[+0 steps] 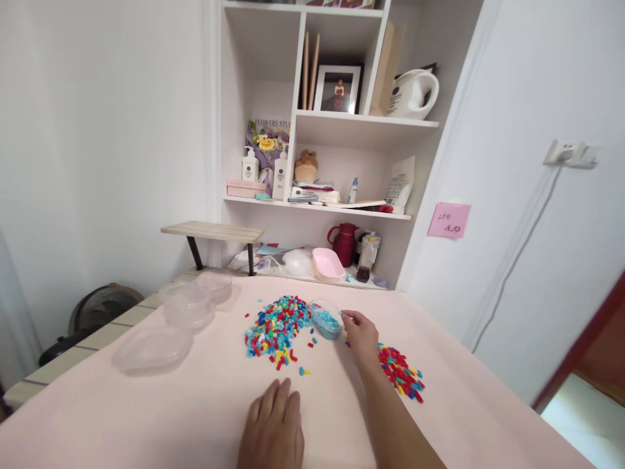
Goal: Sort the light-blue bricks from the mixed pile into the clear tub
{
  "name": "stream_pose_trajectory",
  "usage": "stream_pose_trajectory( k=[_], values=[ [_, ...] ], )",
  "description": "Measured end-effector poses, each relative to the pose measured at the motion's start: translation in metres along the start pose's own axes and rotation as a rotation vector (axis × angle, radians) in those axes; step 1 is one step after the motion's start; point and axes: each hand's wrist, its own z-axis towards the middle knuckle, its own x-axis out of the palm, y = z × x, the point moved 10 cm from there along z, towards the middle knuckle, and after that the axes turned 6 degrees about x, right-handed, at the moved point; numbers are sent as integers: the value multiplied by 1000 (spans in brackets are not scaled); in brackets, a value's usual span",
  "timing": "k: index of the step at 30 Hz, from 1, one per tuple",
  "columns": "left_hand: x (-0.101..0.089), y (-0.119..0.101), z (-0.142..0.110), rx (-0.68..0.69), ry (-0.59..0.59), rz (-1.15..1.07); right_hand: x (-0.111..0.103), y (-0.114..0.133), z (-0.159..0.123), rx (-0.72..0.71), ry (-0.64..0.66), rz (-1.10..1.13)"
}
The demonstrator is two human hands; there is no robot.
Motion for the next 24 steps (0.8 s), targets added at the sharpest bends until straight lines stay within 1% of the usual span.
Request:
stream_pose_trajectory(
  k=[3,5,6,8,10,13,15,17,20,24],
  values=[
    [0,0,0,-2,2,-1,3,12,-5,-66,3,-12],
    [0,0,0,-4,-5,-2,8,28,-14,-167,28,-38],
    [0,0,0,-5,-5,-4,13,39,-21,-243,65,-55],
    [1,0,-1,-16,3,-8,31,61,-41,-416,204,-95],
    [3,0,-2,-39,11,-11,55,75,-67,-552,394,-134],
    [3,1,-3,-52,13,-7,82,80,-96,-619,599,-170],
    [3,0,-3,-29,15,-9,95,79,-111,-650,697,-202],
    [3,-1,-3,-20,17,-13,103,79,-123,-697,766,-269],
    [2,1,-4,-35,11,-15,107,81,-134,-780,793,-384],
    [4,-1,-5,-37,21,-25,110,88,-148,-888,805,-457]
  ],
)
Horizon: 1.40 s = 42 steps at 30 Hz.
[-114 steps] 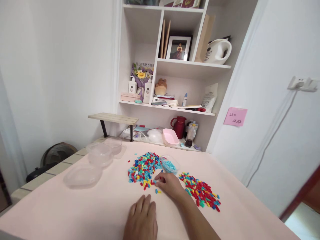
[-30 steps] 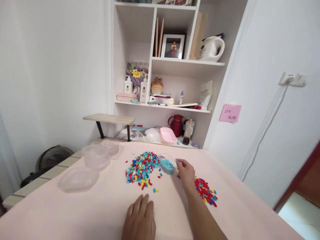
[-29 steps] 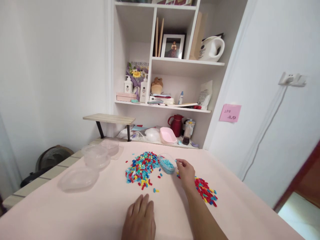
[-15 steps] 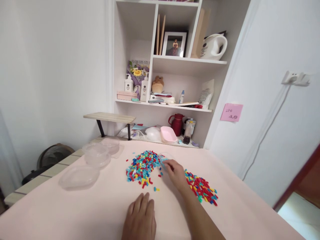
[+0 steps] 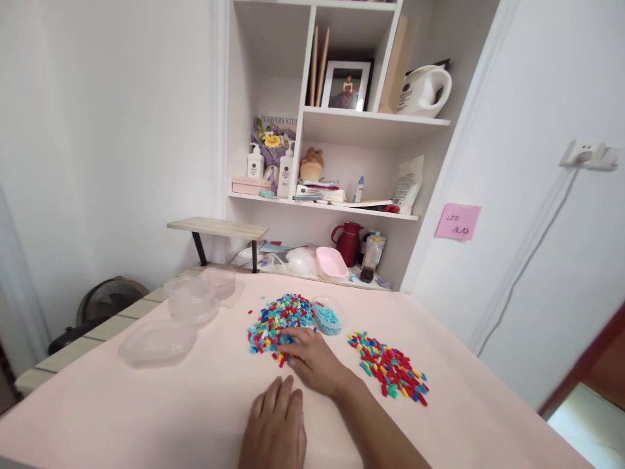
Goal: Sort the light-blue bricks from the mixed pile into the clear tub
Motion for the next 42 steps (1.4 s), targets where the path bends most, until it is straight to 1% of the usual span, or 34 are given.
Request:
stream_pose_trajectory(
  k=[3,5,9,12,15,17,19,22,24,27,30,33,36,42],
  values=[
    [2,1,0,-27,-6,-13,4,7,2,-32,13,-13],
    [3,3,-1,-45,-12,-19,2,5,4,-10,-17,5],
    [5,0,-1,-2,7,-12,-7,-10,3,83,-69,86],
    [4,0,-2,-3,9,-6,-11,-24,0,168,-82,187],
    [2,1,-1,-22,5,-4,-21,-39,-4,253,-183,283],
    [1,1,0,-14,4,-5,-29,-45,-6,276,-258,321],
    [0,0,1,-7,6,-7,-34,-49,-6,292,-300,327],
    [-1,1,2,-9,1,-11,-37,-58,-8,357,-333,278],
    [-2,1,2,-10,-7,-14,-34,-62,-10,396,-316,232],
    [-3,0,3,-5,-13,-14,-24,-64,-10,398,-266,199],
    [-2,1,2,-9,2,-16,-16,-62,-10,385,-216,173],
    [0,0,1,-4,24,-20,-8,-57,-7,373,-134,109],
    [0,1,1,1,16,-14,-2,-54,-4,376,-79,47],
    [-2,0,2,12,11,-7,-2,-62,-4,433,-132,18]
  ],
)
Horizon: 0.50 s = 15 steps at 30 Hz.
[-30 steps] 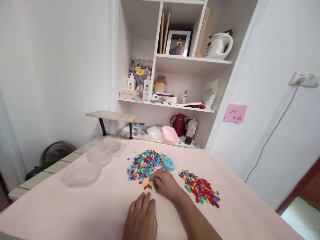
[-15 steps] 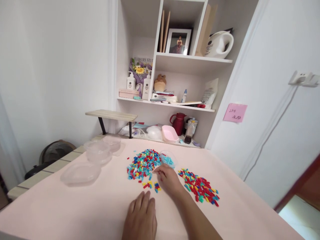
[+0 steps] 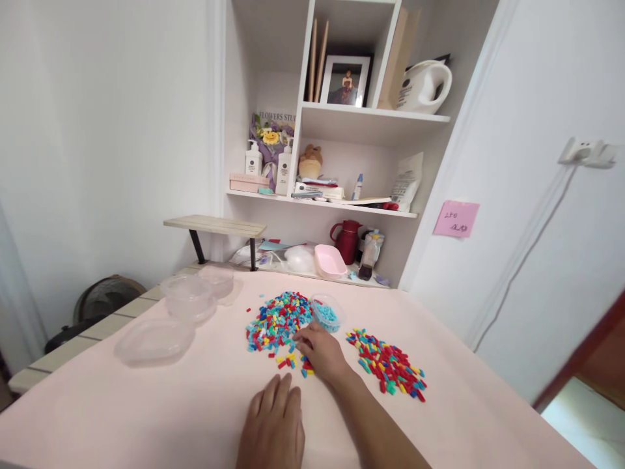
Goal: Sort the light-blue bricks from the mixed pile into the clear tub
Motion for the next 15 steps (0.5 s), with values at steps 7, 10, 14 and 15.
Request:
stream_pose_trajectory(
  k=[7,10,14,15],
  values=[
    [-2,-1,1,7,-11,4,-1,-6,0,11,27,79],
    [-2,-1,1,1,-14,5,-1,-3,-1,-13,39,80],
    [-2,-1,0,-8,-17,-3,2,2,-2,-52,82,50],
    [-1,-1,0,-11,-15,-4,3,3,-2,-47,90,44]
  ],
)
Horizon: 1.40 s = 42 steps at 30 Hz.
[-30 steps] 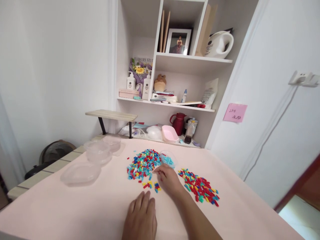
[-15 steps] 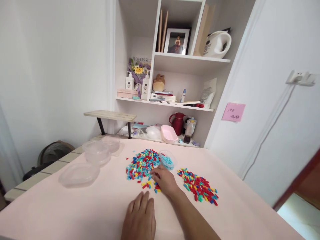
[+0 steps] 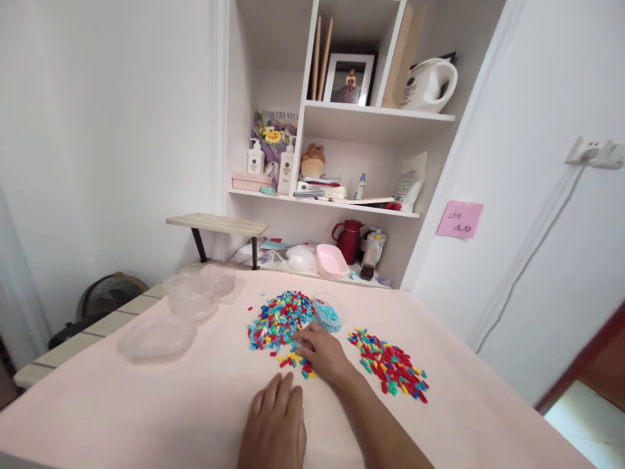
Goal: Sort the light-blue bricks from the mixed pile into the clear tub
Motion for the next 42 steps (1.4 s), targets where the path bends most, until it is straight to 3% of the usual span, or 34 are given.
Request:
stream_pose_trajectory(
  k=[18,29,42],
  values=[
    [0,1,3,-11,13,-6,-6,-27,5,165,-57,343],
    [-3,0,3,-2,8,1,-5,-4,0,8,-28,60],
    [0,0,2,7,21,4,-6,0,0,43,-23,-26]
  ],
)
